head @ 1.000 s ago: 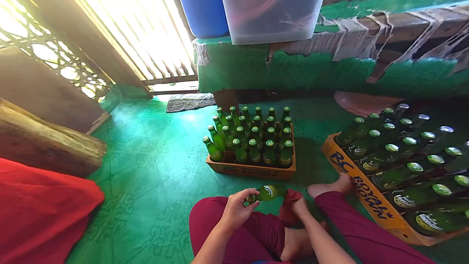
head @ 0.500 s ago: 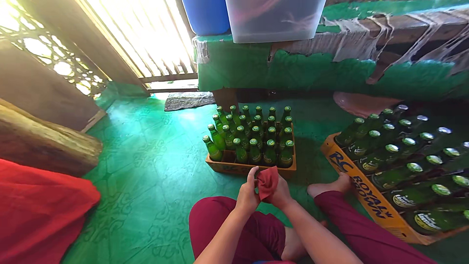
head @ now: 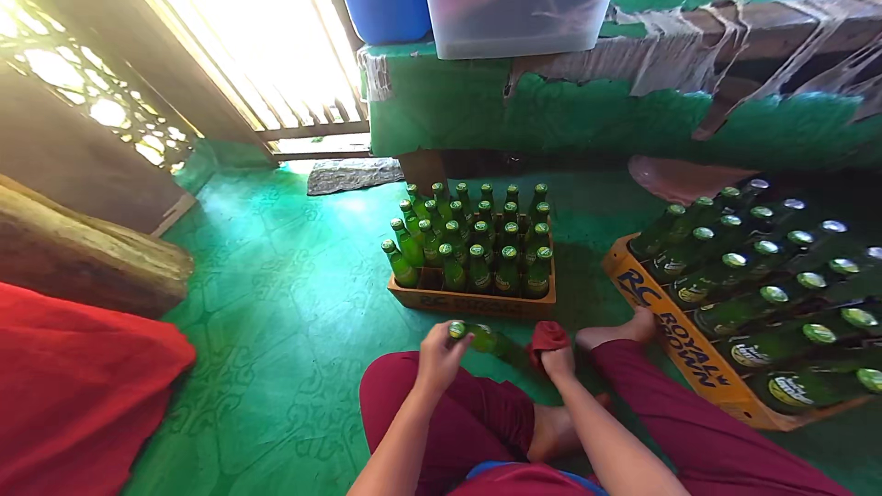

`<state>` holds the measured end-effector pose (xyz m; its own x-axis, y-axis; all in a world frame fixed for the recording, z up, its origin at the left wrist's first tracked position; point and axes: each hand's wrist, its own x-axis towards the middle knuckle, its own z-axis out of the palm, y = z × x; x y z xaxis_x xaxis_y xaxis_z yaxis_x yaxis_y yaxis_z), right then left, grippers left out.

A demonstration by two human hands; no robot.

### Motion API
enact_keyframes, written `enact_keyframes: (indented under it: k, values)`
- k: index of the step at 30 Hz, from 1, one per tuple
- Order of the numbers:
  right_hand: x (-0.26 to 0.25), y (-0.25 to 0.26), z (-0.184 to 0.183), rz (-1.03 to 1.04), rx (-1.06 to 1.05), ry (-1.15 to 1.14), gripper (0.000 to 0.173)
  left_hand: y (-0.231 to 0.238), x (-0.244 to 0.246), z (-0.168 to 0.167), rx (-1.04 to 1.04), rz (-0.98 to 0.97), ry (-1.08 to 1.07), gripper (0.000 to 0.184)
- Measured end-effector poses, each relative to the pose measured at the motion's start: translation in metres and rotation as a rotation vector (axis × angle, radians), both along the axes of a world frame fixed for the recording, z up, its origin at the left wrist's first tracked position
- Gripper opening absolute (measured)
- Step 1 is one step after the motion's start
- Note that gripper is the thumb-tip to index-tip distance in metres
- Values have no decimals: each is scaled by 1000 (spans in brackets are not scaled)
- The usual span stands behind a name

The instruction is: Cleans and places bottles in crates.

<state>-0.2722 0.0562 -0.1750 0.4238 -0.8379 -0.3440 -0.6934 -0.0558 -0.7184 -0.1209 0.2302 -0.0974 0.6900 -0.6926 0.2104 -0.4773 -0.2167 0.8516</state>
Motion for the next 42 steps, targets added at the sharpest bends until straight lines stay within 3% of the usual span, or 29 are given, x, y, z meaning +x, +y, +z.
enact_keyframes:
  k: [2, 5, 9, 13, 16, 22, 26, 30, 33, 36, 39, 42]
  values:
    - [-12, -12, -14, 14, 25, 120, 46, 10, 15, 21, -23, 127, 23, 32]
    - [-29, -23, -47, 19, 85, 165, 44, 21, 34, 64, -64, 243, -108, 34]
    - [-29, -24, -46, 63, 110, 215, 47, 22, 61, 93, -144, 347, -288, 34]
    - [-30, -25, -48, 106, 103, 238, 48, -4, 82, 92, -142, 383, -323, 33]
    - [-31, -29, -74, 104, 52, 237, 47, -25, 99, 77, -62, 376, -281, 34]
    - [-32, -27, -50, 95, 86, 230, 50, -62, 129, 50, 334, 251, -41, 32]
    - [-33, -27, -47, 137, 60, 279, 52, -84, 147, 57, 560, 201, 15, 40]
    - [-34, -30, -66, 109, 19, 259, 50, -102, 172, 68, 363, 229, 27, 66]
    - [-34, -29, -73, 83, 25, 218, 50, -126, 190, 68, 516, 189, -29, 63]
    - [-34, -31, -68, 105, 42, 222, 50, -142, 201, 63, 651, 152, -51, 45]
    - [-41, -30, -83, 48, 20, 104, 46, -133, 194, 75, 618, 174, -84, 39]
    - [-41, -29, -86, -35, 64, -63, 45, -106, 174, 120, 454, 229, -193, 42]
